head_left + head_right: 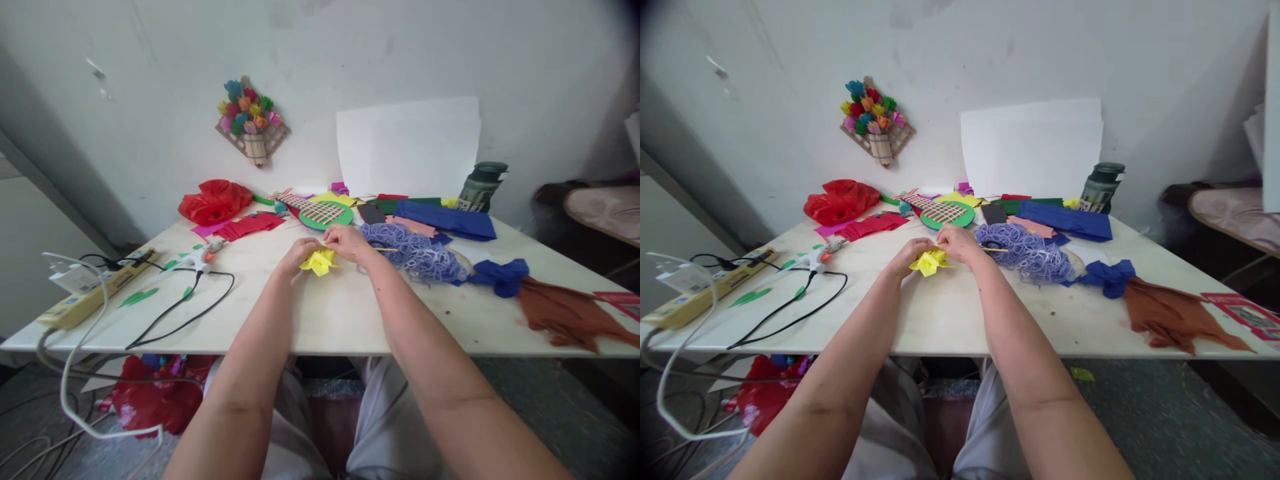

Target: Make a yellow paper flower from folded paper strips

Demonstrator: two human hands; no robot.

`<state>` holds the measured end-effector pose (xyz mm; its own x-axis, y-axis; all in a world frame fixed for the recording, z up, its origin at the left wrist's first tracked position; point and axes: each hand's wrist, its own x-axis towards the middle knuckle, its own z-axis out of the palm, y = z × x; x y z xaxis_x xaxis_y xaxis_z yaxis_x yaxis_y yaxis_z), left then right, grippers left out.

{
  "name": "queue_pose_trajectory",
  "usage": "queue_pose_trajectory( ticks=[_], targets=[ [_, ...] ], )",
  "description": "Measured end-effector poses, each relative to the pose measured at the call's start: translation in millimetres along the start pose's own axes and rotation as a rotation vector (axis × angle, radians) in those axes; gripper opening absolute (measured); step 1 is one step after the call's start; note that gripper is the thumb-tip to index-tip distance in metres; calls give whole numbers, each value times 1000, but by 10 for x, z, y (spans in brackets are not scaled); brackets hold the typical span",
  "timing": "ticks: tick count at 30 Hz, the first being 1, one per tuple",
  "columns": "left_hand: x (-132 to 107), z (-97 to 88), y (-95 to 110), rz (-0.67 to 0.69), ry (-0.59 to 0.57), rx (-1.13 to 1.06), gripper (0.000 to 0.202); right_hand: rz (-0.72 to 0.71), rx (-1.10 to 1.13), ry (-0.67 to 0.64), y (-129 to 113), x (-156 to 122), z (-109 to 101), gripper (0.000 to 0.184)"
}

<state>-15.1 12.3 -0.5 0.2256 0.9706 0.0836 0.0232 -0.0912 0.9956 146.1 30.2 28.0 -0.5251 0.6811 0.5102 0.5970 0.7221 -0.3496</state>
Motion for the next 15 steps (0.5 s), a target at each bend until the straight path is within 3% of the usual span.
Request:
queue_pose_trajectory(
  ticks=[15],
  targets=[
    [5,-4,-16,-25,-22,-70,21,60,-59,-29,-17,4,22,8]
  ],
)
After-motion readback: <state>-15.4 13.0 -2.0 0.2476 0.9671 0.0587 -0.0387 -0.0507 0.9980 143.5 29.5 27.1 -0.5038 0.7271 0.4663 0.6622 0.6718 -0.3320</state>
